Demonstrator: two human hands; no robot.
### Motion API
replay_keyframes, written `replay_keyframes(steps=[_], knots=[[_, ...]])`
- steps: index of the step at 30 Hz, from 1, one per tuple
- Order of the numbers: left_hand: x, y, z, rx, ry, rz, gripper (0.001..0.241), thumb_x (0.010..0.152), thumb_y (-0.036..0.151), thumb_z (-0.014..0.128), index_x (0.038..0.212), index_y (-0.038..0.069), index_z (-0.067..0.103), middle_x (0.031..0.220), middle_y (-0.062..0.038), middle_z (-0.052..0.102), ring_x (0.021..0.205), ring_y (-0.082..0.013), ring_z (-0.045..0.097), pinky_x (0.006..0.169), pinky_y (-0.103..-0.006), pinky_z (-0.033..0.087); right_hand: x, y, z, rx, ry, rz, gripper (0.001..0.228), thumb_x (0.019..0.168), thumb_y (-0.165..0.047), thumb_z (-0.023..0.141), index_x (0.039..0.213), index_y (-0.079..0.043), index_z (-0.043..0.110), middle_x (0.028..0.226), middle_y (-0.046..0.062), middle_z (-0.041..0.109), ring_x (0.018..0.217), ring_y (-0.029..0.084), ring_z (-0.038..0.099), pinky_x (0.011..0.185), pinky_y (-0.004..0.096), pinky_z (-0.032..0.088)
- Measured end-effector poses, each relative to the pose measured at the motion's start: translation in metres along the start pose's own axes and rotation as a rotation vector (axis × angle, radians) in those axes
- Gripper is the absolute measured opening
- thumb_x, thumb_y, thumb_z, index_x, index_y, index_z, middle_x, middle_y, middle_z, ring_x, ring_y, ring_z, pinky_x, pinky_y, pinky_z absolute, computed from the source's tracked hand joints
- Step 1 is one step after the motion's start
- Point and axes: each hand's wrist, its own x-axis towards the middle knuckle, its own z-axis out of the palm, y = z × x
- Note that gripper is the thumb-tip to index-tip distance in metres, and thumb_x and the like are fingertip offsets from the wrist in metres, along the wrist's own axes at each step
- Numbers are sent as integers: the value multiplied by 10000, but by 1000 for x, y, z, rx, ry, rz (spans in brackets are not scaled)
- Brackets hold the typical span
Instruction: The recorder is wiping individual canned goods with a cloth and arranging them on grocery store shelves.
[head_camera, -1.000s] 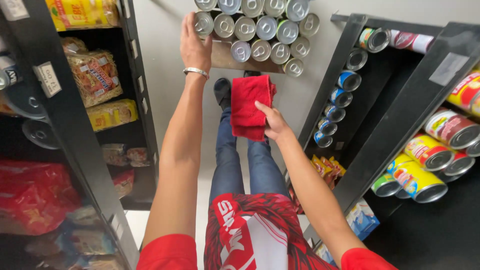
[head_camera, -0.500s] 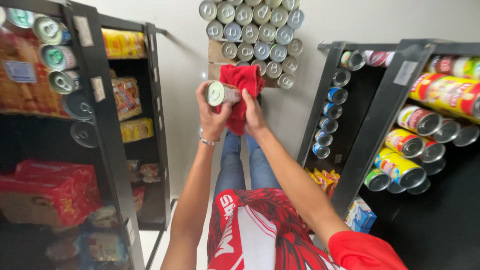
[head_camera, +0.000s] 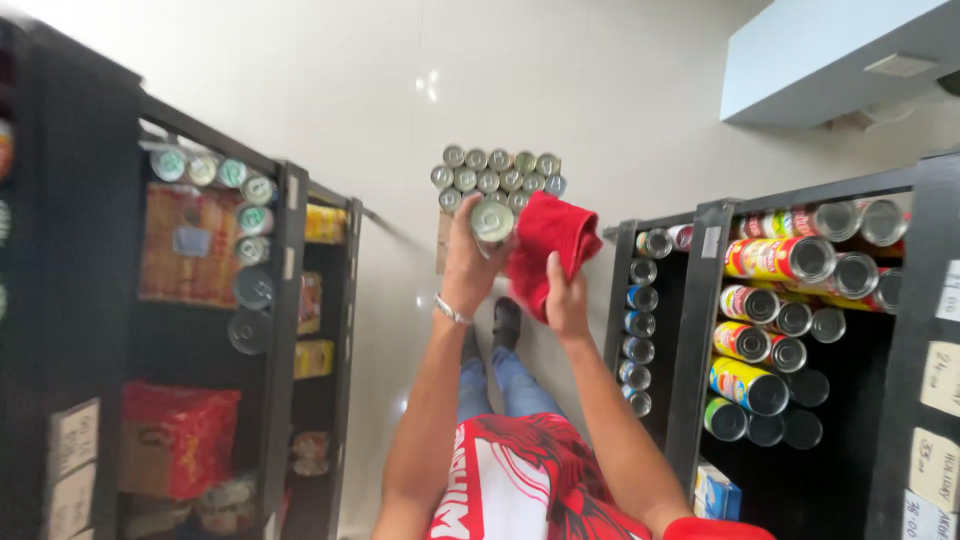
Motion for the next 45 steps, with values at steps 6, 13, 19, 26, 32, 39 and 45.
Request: replay_keyframes(steps=[6,13,19,26,32,39,45], knots=[[-19,57,20,-661,129,-198,703,826,-23,746,1392,57,335,1239,-85,560,1032,-153,609,808,-273,559,-30,-78,50,-735,-236,-653,486,1114,-313,412,1456,16,514,1483,283,540,1422,365,492,1188,449,371],[-29,79,12,-805,315,-144,472,1009,54,611,1443,5,433,1190,-102,638,976,-127,637,821,-254,545,-22,-64,60,-471,-202,-330,519,1051,-349,406,1437,-14,496,1069,186,655,792,254,588,706,390,505],[-18,149,2,-620,85,-163,465,958,114,648,1389,69,480,1190,3,626,983,-55,641,831,-221,559,27,-20,2,-244,-112,-271,554,1126,-417,404,1275,58,646,1075,187,723,888,204,679,759,361,570],[-12,123,2,-674,53,-36,276,1065,184,625,1247,-17,574,1079,13,559,887,-78,551,718,-234,469,-40,-160,88,-922,-59,-1315,521,1082,-310,281,1444,29,440,1453,277,480,1331,439,475,1085,493,410],[-10,160,-4,-596,-138,81,308,1091,212,577,1333,23,551,1156,0,597,1060,-72,541,924,-241,485,39,-92,20,412,-433,-109,549,1131,-410,426,1468,22,459,1320,138,620,1135,218,635,992,382,534],[-8,167,-1,-91,227,12,338,1047,196,532,1340,29,548,1074,-77,626,957,-164,623,832,-306,535,-24,-134,73,149,-409,-358,549,1069,-253,425,1564,-109,239,1428,74,529,1201,186,589,1028,349,508],[-3,194,-14,-51,158,121,296,980,221,650,1162,-12,651,965,-101,700,881,-159,649,789,-332,538,-40,-136,77,-124,-378,-633,605,1073,-201,433,1623,-24,251,1582,144,387,1333,240,448,1067,372,412]])
